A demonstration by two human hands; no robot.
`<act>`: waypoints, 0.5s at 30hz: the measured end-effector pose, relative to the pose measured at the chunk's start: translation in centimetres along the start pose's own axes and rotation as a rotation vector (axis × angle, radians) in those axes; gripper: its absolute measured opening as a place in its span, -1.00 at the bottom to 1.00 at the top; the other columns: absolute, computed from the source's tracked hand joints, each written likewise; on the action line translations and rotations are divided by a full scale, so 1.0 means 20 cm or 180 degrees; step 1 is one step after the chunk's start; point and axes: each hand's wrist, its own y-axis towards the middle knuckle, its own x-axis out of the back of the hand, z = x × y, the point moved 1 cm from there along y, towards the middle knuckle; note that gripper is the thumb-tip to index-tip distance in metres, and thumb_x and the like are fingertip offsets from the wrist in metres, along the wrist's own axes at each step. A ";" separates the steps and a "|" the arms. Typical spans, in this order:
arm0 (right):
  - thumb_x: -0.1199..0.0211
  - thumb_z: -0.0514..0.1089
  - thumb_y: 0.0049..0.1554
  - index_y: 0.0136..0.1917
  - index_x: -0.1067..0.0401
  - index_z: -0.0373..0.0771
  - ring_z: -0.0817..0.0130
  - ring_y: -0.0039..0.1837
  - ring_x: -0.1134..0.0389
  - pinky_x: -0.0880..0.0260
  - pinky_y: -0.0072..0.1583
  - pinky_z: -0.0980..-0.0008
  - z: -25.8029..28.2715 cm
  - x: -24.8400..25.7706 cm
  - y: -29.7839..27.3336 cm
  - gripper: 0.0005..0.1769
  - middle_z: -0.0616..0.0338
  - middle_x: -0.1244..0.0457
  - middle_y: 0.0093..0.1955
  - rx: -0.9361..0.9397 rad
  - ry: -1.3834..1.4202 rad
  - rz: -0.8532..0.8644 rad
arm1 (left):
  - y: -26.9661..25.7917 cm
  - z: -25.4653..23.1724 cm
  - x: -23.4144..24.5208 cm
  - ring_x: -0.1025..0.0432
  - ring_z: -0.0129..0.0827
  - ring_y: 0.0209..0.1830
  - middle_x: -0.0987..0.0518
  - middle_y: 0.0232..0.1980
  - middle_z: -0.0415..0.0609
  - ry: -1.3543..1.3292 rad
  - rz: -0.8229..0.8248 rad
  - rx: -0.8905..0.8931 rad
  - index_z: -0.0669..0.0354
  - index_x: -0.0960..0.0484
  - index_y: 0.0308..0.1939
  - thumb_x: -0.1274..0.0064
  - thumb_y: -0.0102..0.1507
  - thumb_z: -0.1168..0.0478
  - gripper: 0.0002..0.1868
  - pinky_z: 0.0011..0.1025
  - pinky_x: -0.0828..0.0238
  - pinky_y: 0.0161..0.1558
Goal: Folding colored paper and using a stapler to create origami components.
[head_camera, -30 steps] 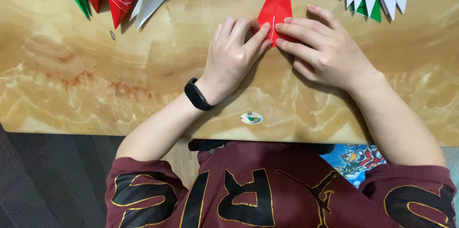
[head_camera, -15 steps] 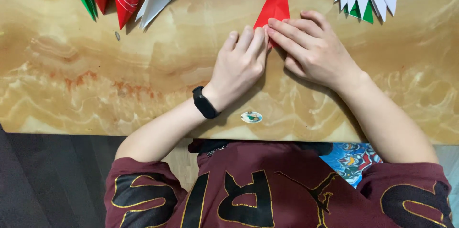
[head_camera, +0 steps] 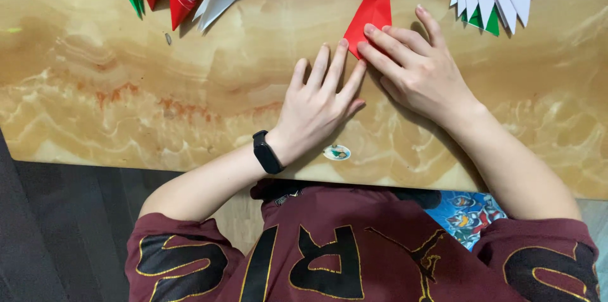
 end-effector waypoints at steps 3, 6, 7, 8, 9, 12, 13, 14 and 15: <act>-0.39 -0.16 0.24 0.35 -0.60 -0.22 0.23 0.32 -0.40 0.06 0.62 -0.01 0.00 0.01 0.00 -0.59 0.10 -0.39 0.42 0.0001 -0.0035 0.0011 | 0.01 0.00 0.01 -0.33 0.12 0.34 -0.35 0.42 0.32 -0.0176 -0.0050 0.0106 0.20 -0.52 0.37 -0.29 0.28 -0.07 -0.32 -0.04 -0.26 0.21; -0.39 -0.16 0.20 0.33 -0.60 -0.21 0.22 0.32 -0.40 0.07 0.62 -0.04 0.00 0.00 -0.01 -0.57 0.08 -0.37 0.43 -0.0023 -0.0003 0.0012 | 0.03 0.03 0.04 -0.23 0.16 0.38 -0.31 0.42 0.30 -0.0787 -0.0033 0.0267 0.19 -0.55 0.34 -0.22 0.27 -0.04 -0.37 0.04 -0.13 0.36; -0.39 -0.22 0.15 0.35 -0.56 -0.27 0.15 0.34 -0.36 0.06 0.61 -0.06 -0.01 -0.01 -0.01 -0.52 0.04 -0.34 0.45 -0.0069 0.0337 -0.0031 | 0.06 0.05 0.05 -0.26 0.10 0.29 -0.35 0.35 0.25 -0.1121 -0.0188 0.0300 0.19 -0.59 0.23 -0.18 0.28 0.06 -0.51 -0.02 -0.15 0.29; -0.39 -0.28 0.11 0.37 -0.53 -0.32 0.08 0.36 -0.33 0.05 0.60 -0.08 -0.02 -0.03 -0.02 -0.47 0.00 -0.31 0.47 -0.0113 0.0676 -0.0075 | 0.08 0.07 0.06 -0.29 0.03 0.20 -0.40 0.27 0.21 -0.1454 -0.0345 0.0330 0.19 -0.62 0.12 -0.14 0.28 0.15 -0.65 -0.09 -0.18 0.23; -0.39 -0.28 0.11 0.37 -0.53 -0.32 0.08 0.36 -0.33 0.05 0.60 -0.08 -0.02 -0.02 -0.01 -0.47 0.00 -0.31 0.47 -0.0114 0.0661 -0.0082 | 0.08 0.09 0.04 -0.29 0.03 0.20 -0.40 0.27 0.21 -0.1452 -0.0357 0.0318 0.19 -0.62 0.12 -0.14 0.28 0.15 -0.65 -0.09 -0.18 0.23; -0.26 -0.50 0.00 0.34 -0.39 -0.48 -0.07 0.37 -0.31 -0.15 0.54 -0.11 -0.06 0.02 -0.01 -0.40 -0.20 -0.26 0.42 -0.0426 0.1464 -0.0368 | 0.12 0.13 -0.01 -0.33 -0.03 0.24 -0.37 0.32 0.16 -0.1591 -0.0227 0.0637 0.25 -0.26 0.45 -0.13 0.34 0.16 -0.35 -0.18 -0.28 0.23; -0.23 -0.53 0.01 0.33 -0.37 -0.50 -0.13 0.37 -0.28 -0.18 0.48 -0.08 -0.07 0.03 0.00 -0.42 -0.22 -0.23 0.43 -0.0391 0.1359 -0.0466 | 0.13 0.14 -0.01 -0.32 -0.05 0.20 -0.38 0.28 0.12 -0.1651 -0.0296 0.0568 0.21 -0.37 0.36 -0.17 0.29 0.23 -0.43 -0.18 -0.27 0.21; -0.19 -0.56 0.01 0.32 -0.36 -0.52 -0.20 0.38 -0.25 -0.21 0.42 -0.05 -0.09 0.04 0.00 -0.43 -0.23 -0.20 0.44 -0.0356 0.1255 -0.0564 | 0.14 0.15 0.00 -0.31 -0.08 0.16 -0.38 0.24 0.08 -0.1710 -0.0366 0.0499 0.17 -0.48 0.26 -0.21 0.24 0.29 -0.50 -0.18 -0.26 0.19; -0.19 -0.56 0.01 0.32 -0.36 -0.52 -0.20 0.38 -0.25 -0.21 0.42 -0.05 -0.10 0.04 0.00 -0.43 -0.23 -0.20 0.44 -0.0356 0.1260 -0.0572 | 0.15 0.15 0.00 -0.31 -0.08 0.16 -0.38 0.24 0.08 -0.1701 -0.0362 0.0497 0.17 -0.48 0.26 -0.21 0.24 0.29 -0.50 -0.18 -0.26 0.19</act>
